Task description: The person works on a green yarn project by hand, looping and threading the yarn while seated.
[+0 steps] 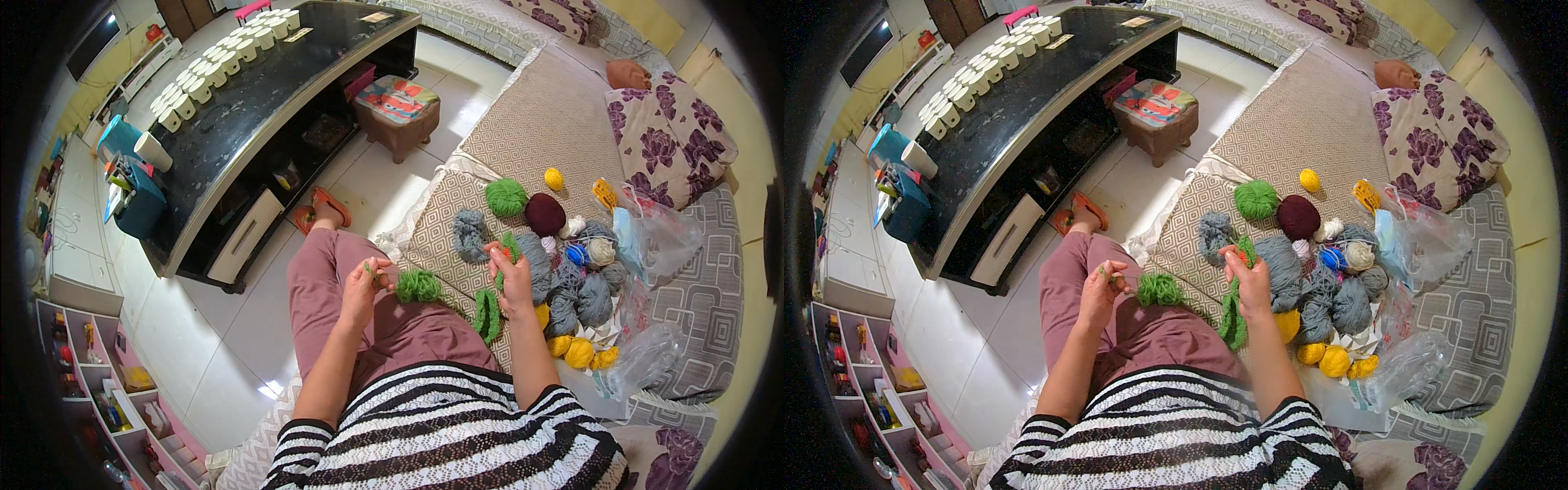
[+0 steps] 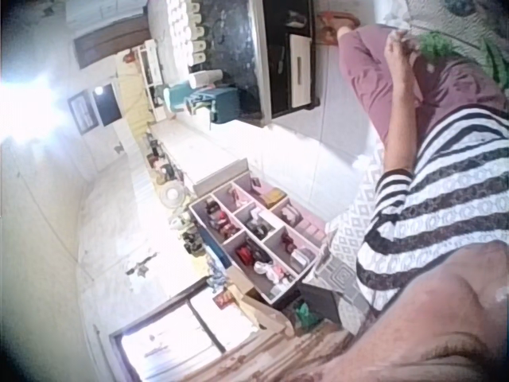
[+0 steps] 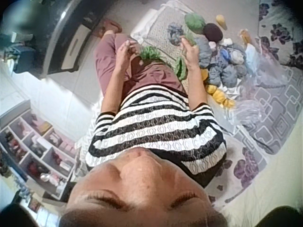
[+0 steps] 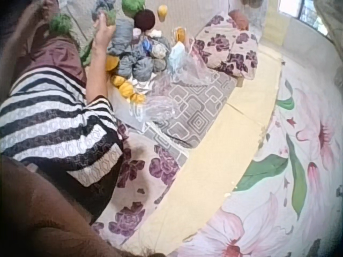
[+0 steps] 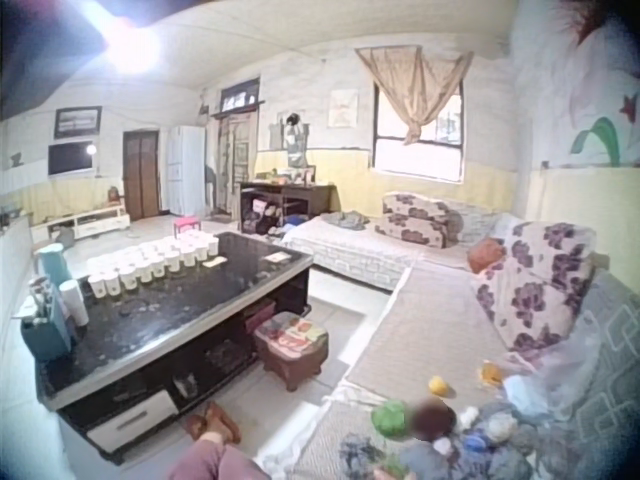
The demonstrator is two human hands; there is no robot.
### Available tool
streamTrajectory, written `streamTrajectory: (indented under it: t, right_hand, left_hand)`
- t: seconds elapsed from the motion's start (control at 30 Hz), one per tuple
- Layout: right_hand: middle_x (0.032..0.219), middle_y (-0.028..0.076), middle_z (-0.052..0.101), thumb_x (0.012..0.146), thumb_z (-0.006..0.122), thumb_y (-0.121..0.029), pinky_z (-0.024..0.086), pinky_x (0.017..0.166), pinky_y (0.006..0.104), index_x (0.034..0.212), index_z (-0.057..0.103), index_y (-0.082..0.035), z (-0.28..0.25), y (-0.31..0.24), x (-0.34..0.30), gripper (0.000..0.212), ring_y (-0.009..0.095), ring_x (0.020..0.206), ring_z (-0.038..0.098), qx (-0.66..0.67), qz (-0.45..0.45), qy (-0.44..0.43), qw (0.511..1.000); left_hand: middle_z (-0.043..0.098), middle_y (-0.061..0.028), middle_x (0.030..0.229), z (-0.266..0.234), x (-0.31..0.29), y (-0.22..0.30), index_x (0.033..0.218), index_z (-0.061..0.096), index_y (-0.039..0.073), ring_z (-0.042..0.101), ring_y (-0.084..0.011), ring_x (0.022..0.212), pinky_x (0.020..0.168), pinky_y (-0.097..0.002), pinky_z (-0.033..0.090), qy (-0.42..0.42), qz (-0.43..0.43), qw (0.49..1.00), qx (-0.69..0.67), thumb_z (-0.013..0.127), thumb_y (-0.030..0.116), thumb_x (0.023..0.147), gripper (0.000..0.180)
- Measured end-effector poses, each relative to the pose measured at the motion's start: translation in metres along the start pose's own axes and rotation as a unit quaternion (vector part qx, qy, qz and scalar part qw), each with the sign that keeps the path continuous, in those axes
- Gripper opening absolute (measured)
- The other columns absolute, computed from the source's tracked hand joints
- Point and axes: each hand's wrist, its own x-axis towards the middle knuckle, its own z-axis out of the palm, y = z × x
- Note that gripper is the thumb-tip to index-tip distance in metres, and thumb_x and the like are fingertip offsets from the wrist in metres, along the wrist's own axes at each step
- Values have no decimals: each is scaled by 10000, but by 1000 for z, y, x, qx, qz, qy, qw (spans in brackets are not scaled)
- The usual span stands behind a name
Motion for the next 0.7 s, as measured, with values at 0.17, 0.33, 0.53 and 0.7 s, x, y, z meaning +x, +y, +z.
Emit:
streamTrajectory:
  t: [0.17,0.33,0.53,0.7]
  right_hand:
    - [529,-17,424,807,508,-175,307,501,201,805,553,-14,-6,-6,-3,167,61,497,378,10,8,3,1000]
    - [506,-17,410,830,475,-236,292,492,203,793,550,-14,-7,-9,1,238,59,492,374,-1,-18,29,999]
    - [492,-30,404,841,450,-283,245,409,189,800,541,-37,-22,-19,6,265,40,437,346,9,-51,71,996]
    - [489,-33,390,852,437,-293,214,353,184,803,517,-49,-32,-26,8,261,33,397,308,67,-86,100,989]
  left_hand:
    - [527,-29,683,-9,-6,9,907,526,25,470,-83,516,494,-198,402,-1,-24,1000,-8,397,283,878,289]
    - [567,-59,746,-18,-13,15,931,515,30,409,-44,434,354,-147,290,-5,-17,1000,-25,365,265,888,281]
    - [583,-65,744,-28,-18,29,939,511,28,241,-20,333,307,-153,189,-1,-11,1000,-26,344,264,892,292]
    - [583,-59,699,-35,-20,33,948,511,43,235,-28,320,298,-158,179,12,18,1000,3,328,286,892,310]
